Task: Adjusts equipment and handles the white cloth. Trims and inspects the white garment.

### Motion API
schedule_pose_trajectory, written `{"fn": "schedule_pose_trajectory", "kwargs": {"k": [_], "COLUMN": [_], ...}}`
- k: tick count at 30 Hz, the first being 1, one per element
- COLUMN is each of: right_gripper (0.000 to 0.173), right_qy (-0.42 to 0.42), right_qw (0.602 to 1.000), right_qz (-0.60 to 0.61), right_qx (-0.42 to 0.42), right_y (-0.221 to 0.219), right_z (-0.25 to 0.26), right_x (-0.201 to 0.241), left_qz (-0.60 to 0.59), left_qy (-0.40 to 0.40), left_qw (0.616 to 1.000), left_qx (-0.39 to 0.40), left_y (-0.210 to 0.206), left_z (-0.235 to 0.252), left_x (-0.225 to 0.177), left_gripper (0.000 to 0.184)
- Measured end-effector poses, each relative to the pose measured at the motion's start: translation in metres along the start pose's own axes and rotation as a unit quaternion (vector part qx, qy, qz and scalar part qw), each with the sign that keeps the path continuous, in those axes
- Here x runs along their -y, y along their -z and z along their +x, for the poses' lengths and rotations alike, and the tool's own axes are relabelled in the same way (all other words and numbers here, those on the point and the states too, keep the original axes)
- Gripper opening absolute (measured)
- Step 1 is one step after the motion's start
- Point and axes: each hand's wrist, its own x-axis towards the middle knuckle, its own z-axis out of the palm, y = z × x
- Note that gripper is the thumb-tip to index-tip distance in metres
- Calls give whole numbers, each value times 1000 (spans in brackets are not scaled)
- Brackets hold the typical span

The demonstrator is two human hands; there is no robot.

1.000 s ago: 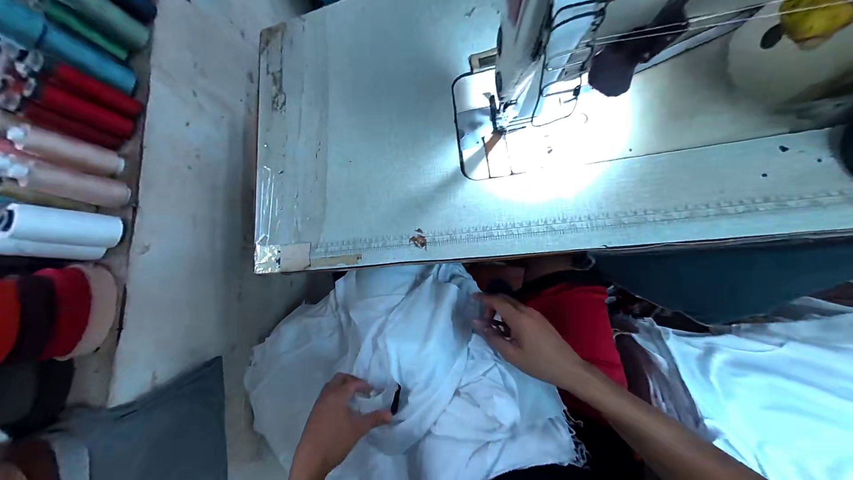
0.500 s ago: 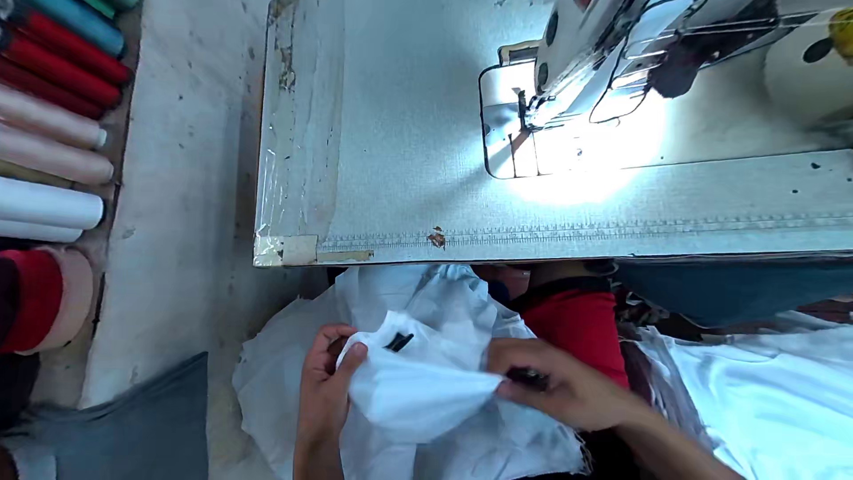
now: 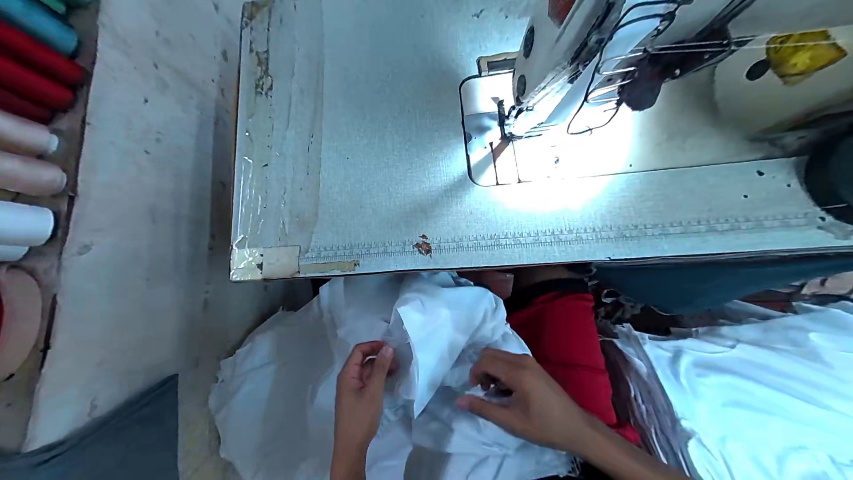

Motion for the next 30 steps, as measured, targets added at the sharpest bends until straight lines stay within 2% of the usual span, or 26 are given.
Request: {"fn": "schedule_pose_trajectory", "kwargs": {"k": [3, 6, 9, 12, 14, 16, 18, 20, 23, 24, 25, 26, 27, 28, 29, 30], "right_gripper": [40, 45, 25, 18, 20, 15, 9, 7, 10, 11, 11, 11, 10, 8, 7, 8], "right_qy": [39, 29, -29, -42, -60, -78, -94, -133, -172, -170, -146, -99, -45, 2, 38, 64], "right_qw": [999, 998, 999, 993, 977, 959, 945, 924, 855, 847, 857, 887, 917, 939, 955, 965], "right_qz": [-7, -43, -25, 97, 190, 264, 311, 358, 481, 488, 471, 425, 364, 305, 251, 206], "right_qx": [-22, -38, 17, 57, 70, 66, 40, 1, -87, -125, -149, -154, -154, -155, -156, -151], "right_y": [-21, -30, -27, -13, -2, 11, 29, 45, 63, 69, 76, 84, 93, 102, 110, 116], "right_z": [10, 23, 29, 29, 26, 23, 19, 16, 14, 14, 12, 8, 5, 2, -1, -3], "right_x": [10, 15, 16, 9, 7, 3, -2, -4, 4, 10, 16, 20, 24, 28, 32, 34], "left_qz": [21, -6, -5, -14, -37, -80, -137, -231, -329, -301, -223, -88, 61, 186, 281, 318], "left_qy": [-12, -27, -11, -17, -48, -80, -94, -70, -54, -77, -113, -153, -183, -204, -212, -216], "left_qw": [996, 993, 992, 992, 990, 987, 982, 969, 939, 944, 959, 972, 968, 950, 926, 914], "left_qx": [81, 117, 124, 124, 125, 115, 88, 55, 80, 107, 136, 155, 160, 147, 135, 130], "left_y": [-8, -19, -30, -38, -41, -40, -33, -24, -5, 1, 7, 14, 21, 25, 30, 38], "left_z": [-5, -3, 1, 7, 9, 10, 11, 8, 4, 3, 1, -1, -4, -7, -10, -12], "left_x": [-6, -11, -17, -15, -9, -4, -2, -8, -19, -20, -22, -26, -33, -41, -48, -54], "left_gripper": [28, 25, 27, 21, 11, 10, 9, 8, 18, 18, 25, 40, 54, 53, 38, 25]}}
